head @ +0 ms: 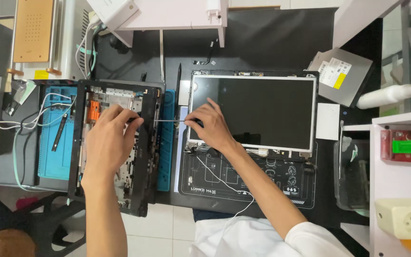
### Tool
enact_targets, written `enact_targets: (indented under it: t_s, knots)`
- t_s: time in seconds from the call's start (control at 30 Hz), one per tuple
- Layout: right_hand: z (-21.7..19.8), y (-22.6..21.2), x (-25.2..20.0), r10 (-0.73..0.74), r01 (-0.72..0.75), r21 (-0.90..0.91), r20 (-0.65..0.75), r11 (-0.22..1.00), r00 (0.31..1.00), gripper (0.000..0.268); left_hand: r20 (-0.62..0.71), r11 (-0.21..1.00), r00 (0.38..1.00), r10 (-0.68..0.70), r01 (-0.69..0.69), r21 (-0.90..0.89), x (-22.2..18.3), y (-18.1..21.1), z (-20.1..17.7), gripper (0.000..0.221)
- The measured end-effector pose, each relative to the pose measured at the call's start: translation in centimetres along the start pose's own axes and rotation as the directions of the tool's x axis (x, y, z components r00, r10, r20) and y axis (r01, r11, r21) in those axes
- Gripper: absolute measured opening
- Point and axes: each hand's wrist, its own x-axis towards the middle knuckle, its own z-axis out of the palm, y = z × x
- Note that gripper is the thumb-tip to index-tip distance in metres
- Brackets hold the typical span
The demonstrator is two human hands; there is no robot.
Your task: The person repairs a laptop at a workbench. They use a screwdriver to unscrew components near the detached screen, disconnect a cable, lift the screen panel away from the chassis, reposition the laptop body, and handle the keyboard and base cover while working on the internal parts.
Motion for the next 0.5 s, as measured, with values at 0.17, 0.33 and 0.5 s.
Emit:
enact_targets:
  t_s: [0.17, 0.33, 0.5]
  knots:
    - [1.5, -0.3, 0.4, -0.011, 0.011, 0.014, 0.024, 1.000, 1.000, 0.007, -0.028, 0.998, 0.998, -0.059, 0.059, -0.010, -1.4, -0.2, -0.5, 0.015]
    - [2.4, -1.0, 0.9, -0.040, 0.039, 0.015, 0.081, 0.999, 0.996, 0.007, -0.012, 0.991, 0.992, -0.127, 0.128, 0.040, -2.4, -0.2, -1.2, 0.014]
    - [3.2, -0.8, 1.2, -0.058, 0.061, -0.016, 0.131, 0.998, 0.990, 0.007, -0.058, 0.991, 0.992, -0.109, 0.113, 0.074, -3.1, -0.6, -1.3, 0.014]
